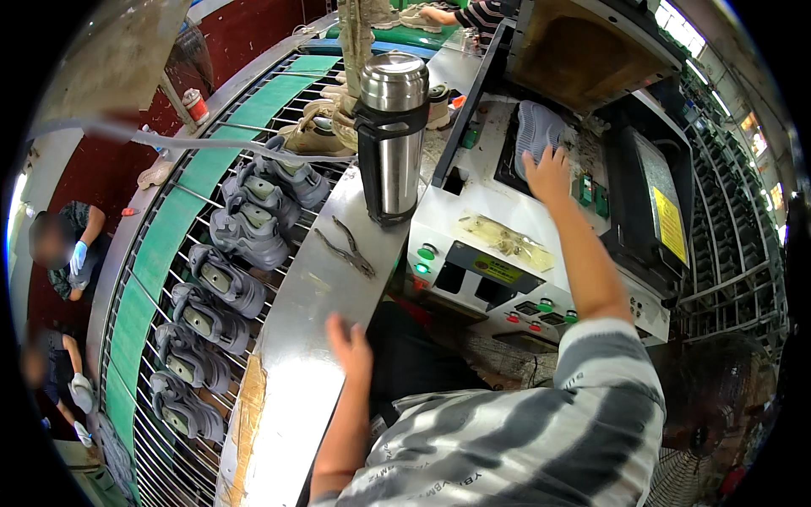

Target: The person operates a sole-pressing machine and organizes grey sneakers on a cooling rack by manually placing them and picking them up.

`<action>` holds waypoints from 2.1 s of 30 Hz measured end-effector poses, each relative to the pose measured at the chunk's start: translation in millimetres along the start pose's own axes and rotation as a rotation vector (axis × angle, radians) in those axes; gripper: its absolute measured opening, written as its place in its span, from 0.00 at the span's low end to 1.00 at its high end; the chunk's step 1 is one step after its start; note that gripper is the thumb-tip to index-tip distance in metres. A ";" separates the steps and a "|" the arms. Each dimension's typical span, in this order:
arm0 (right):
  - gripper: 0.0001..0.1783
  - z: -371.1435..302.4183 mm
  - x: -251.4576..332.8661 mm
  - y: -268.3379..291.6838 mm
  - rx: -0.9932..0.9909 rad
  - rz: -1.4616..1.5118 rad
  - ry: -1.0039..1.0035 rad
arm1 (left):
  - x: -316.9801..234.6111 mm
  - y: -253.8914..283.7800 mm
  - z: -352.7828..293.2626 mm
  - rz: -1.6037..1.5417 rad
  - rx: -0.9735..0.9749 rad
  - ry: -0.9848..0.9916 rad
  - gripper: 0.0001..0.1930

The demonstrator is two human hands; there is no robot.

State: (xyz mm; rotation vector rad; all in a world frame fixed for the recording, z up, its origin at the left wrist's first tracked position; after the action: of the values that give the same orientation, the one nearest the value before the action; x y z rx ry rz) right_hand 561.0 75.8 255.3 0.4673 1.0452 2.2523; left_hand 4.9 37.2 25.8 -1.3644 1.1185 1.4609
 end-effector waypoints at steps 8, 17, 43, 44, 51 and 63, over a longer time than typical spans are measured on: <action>0.04 -288.3 53.7 132.9 0.203 0.849 0.301 | -71.8 -213.8 -36.7 -0.696 0.535 0.541 0.34; 0.17 -537.8 -41.8 -24.2 1.010 0.481 0.136 | -74.3 64.5 42.5 0.326 -0.239 -0.361 0.14; 0.07 -404.4 205.1 48.0 0.600 1.238 0.276 | -26.4 418.3 183.7 0.722 -0.693 -0.169 0.36; 0.05 -395.7 243.5 73.8 0.542 1.334 0.354 | -28.0 415.3 181.7 0.719 -0.709 -0.160 0.35; 0.11 -434.2 421.2 136.0 0.670 1.361 0.875 | -116.3 442.6 96.7 0.504 -0.838 -0.346 0.16; 0.25 -485.4 474.1 129.4 0.605 0.945 1.196 | -30.8 774.0 130.4 1.825 -0.992 0.123 0.42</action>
State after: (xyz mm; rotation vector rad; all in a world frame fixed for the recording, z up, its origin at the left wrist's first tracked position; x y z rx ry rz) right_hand -106.6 46.6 80.4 -0.3705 2.5564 3.0343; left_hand -772.0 -40.9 111.8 -0.6463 1.9638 3.5802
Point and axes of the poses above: each hand's wrist, its own z-axis towards the middle knuckle, its own y-axis out of the back of the hand, x = y × z, the point moved 8 cm from there along z, towards the middle knuckle, and after that the axes turned 12 degrees about -x, right-handed, at the moved point
